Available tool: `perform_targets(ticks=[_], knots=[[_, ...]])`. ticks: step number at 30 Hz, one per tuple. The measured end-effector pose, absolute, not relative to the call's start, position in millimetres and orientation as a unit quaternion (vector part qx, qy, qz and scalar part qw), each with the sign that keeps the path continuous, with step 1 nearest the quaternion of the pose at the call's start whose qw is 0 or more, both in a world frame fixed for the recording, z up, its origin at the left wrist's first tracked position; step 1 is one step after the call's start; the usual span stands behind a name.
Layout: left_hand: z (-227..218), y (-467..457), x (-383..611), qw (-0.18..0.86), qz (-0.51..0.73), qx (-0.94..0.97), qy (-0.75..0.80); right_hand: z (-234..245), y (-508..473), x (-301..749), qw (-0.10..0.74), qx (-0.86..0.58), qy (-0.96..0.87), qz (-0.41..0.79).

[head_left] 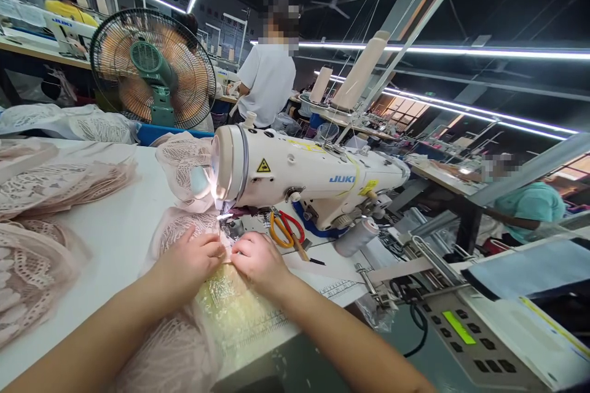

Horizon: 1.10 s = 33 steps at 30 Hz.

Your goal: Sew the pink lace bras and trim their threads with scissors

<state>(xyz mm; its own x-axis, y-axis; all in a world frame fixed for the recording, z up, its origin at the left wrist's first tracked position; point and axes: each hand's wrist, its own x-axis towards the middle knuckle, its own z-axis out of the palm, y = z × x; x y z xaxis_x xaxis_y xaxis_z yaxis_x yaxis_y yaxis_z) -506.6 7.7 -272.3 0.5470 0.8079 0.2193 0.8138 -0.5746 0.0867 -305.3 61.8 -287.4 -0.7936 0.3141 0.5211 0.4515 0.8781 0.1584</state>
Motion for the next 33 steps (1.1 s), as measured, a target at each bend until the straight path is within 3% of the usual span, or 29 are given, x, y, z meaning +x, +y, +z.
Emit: perform_targets(ticks=[8,33], knots=[[-270.3,17.4,-511.1,0.007,-0.090,-0.876,-0.474,-285.8,73.3,-320.1,0.206,-0.238,-0.937,-0.148],[-256.4,55.2,-532.2,0.070,0.000,-0.880,-0.469,-281.7,65.2,-304.8,0.230,-0.272,-0.932,-0.061]])
